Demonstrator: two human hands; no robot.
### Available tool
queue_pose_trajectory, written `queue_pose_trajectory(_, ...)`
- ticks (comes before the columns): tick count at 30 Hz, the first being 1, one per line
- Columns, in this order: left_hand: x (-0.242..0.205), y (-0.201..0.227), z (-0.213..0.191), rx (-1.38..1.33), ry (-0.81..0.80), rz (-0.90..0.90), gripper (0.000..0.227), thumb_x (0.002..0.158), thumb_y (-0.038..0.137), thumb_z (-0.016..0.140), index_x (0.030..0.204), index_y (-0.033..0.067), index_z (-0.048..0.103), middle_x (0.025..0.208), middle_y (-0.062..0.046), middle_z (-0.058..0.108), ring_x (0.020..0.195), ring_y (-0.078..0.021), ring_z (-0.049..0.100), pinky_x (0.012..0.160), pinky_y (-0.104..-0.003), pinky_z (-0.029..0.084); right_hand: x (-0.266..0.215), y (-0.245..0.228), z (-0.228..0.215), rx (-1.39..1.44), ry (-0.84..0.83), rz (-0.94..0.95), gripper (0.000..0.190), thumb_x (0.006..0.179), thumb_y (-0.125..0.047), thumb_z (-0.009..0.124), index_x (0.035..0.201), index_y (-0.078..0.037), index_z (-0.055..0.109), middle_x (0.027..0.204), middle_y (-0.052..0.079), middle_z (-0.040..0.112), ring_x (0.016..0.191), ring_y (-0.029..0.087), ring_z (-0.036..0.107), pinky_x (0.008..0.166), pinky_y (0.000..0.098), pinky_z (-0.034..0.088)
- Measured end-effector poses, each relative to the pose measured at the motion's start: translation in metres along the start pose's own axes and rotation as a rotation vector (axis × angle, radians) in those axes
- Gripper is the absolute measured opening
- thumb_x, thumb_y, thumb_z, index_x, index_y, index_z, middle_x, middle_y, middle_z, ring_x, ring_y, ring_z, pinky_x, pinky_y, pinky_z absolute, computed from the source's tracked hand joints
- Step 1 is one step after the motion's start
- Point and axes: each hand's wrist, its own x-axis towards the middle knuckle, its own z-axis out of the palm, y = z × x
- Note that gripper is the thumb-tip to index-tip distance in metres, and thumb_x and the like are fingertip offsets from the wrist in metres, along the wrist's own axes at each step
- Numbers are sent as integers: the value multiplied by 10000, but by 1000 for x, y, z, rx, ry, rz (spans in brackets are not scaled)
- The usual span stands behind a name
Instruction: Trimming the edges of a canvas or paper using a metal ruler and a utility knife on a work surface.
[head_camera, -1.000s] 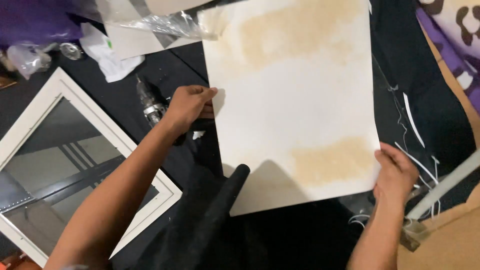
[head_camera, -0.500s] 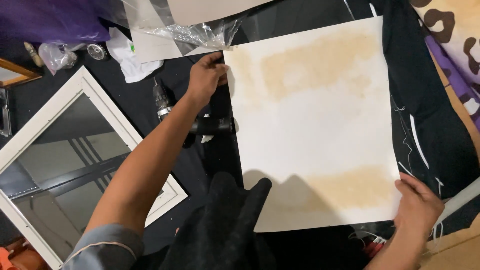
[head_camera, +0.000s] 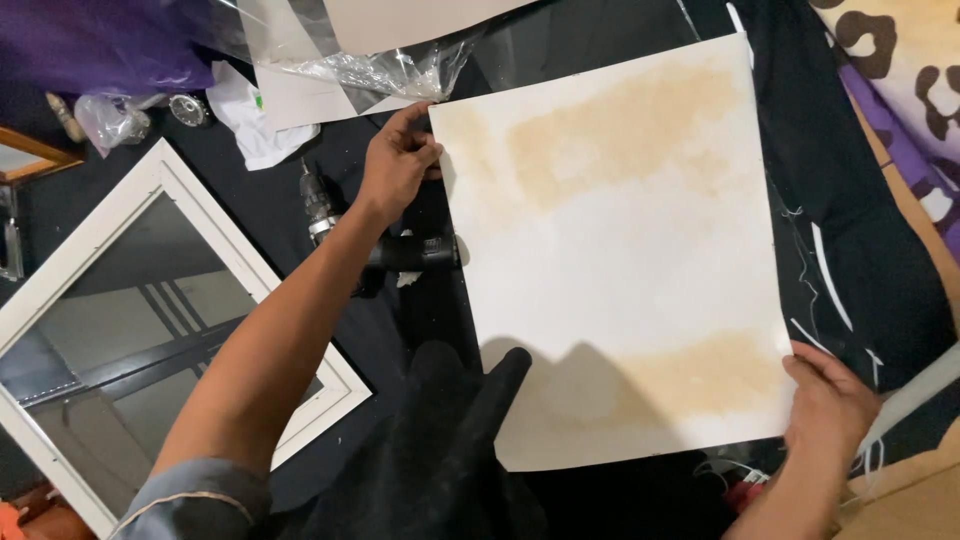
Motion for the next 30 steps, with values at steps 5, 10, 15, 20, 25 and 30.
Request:
queue_pose_trajectory(5, -69, 46, 12, 648, -145, -110, 702, 886, 486, 625, 1440, 104, 423, 1025, -61, 725, 881, -234, 713, 737, -399, 567, -11, -10, 8, -4, 69, -69, 219, 918, -57, 746, 1133, -91, 768, 992, -1, 715, 887, 85, 628, 781, 178, 494)
queue_pose_trajectory(10, -111, -37, -21, 1315, -239, 432, 776, 852, 753, 616, 1227, 74, 593, 1107, -111, 689, 1015, -375, 671, 865, -514, 476, -17, -16, 16, -45, 40, -172, 185, 942, -21, 708, 1117, -35, 767, 1018, 55, 748, 950, 116, 666, 892, 218, 543)
queue_pose_trajectory(15, -102, -93, -45, 1517, -55, 695, 650, 798, 830, 558, 1117, 267, 625, 994, 21, 571, 926, -188, 630, 776, -357, 480, -11, -5, 27, -44, 71, -199, 197, 888, -72, 816, 1080, -118, 816, 859, 90, 683, 795, 124, 599, 740, 314, 537)
queue_pose_trajectory(20, -89, -99, -79, 1551, -6, 652, 647, 773, 841, 577, 1141, 316, 658, 1007, 45, 598, 966, -163, 650, 820, -323, 492, -23, -24, 41, -50, -20, -199, 203, 868, -106, 819, 1071, -98, 822, 843, 136, 701, 794, 149, 622, 714, 331, 544)
queue_pose_trajectory(25, -76, -91, -114, 1585, 48, 647, 600, 781, 813, 627, 1131, 329, 687, 998, 70, 620, 970, -143, 676, 820, -283, 513, -31, -41, 59, -55, -136, -165, 208, 877, -92, 818, 1084, -85, 823, 891, 136, 759, 788, 153, 646, 712, 340, 560)
queue_pose_trajectory(30, -61, -72, -132, 1322, -127, 777, 531, 832, 476, 833, 1119, 40, 731, 871, -137, 506, 773, -359, 532, 717, -465, 444, -40, -57, 76, -81, -219, -55, 245, 896, -115, 757, 1135, -75, 795, 1005, 40, 800, 910, 87, 704, 865, 234, 561)
